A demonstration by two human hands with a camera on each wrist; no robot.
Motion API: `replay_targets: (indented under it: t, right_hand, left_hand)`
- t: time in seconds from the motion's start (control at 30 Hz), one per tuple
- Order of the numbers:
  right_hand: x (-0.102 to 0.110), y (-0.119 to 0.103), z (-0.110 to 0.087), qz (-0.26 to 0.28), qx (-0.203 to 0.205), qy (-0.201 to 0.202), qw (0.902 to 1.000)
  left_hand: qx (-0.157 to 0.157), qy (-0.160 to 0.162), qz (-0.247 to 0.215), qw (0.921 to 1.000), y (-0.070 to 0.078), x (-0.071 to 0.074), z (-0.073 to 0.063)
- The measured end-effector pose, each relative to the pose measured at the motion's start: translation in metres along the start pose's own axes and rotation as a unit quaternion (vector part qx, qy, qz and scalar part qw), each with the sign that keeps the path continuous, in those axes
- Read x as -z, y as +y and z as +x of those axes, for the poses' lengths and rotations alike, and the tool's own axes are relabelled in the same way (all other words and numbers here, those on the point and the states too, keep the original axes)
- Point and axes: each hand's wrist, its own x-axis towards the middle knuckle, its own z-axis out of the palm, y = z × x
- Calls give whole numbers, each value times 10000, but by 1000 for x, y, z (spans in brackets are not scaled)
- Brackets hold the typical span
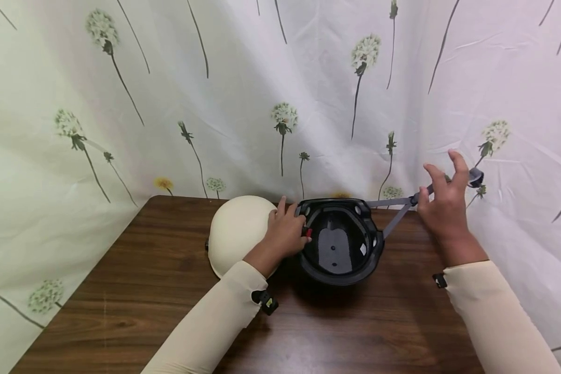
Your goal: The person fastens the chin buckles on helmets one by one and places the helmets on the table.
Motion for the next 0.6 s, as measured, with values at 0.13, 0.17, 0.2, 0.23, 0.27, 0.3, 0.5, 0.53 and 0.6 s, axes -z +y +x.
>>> replay_targets:
  t: [0.13,0.17,0.2,0.23,0.27,0.3,0.5,0.53,0.6]
  right_hand:
    - [-3,-1,3,215,-74,339,9992]
    - [-2,-2,4,276,-84,351,9990]
    - [-2,-3,5,337,-96,321,9989]
    - [-1,-3,7,401,-98,271,9988]
    - [0,-4,9,426,-100,191,9989]
    - [1,-5,10,446,-91,98,9989]
    - [5,-9,20,371,118,-37,9992]
    - [5,-10,21,329,144,-10,9994]
    - [5,-11,22,287,139,100,9994]
  left_hand:
    - [-17,14,49,10000,0,0,0]
    - [-31,30,64,10000,0,0,0]
    - [-44,39,86,9999,0,0,0]
    - [-56,44,103,9999,0,0,0]
    - [-68,61,121,9999,0,0,0]
    - [-75,69,127,9999,0,0,0]
    - [-70,80,176,9998,0,-3,0]
    - [-73,81,193,9998,0,-3,0]
    - [-74,79,191,9998,1,-4,0]
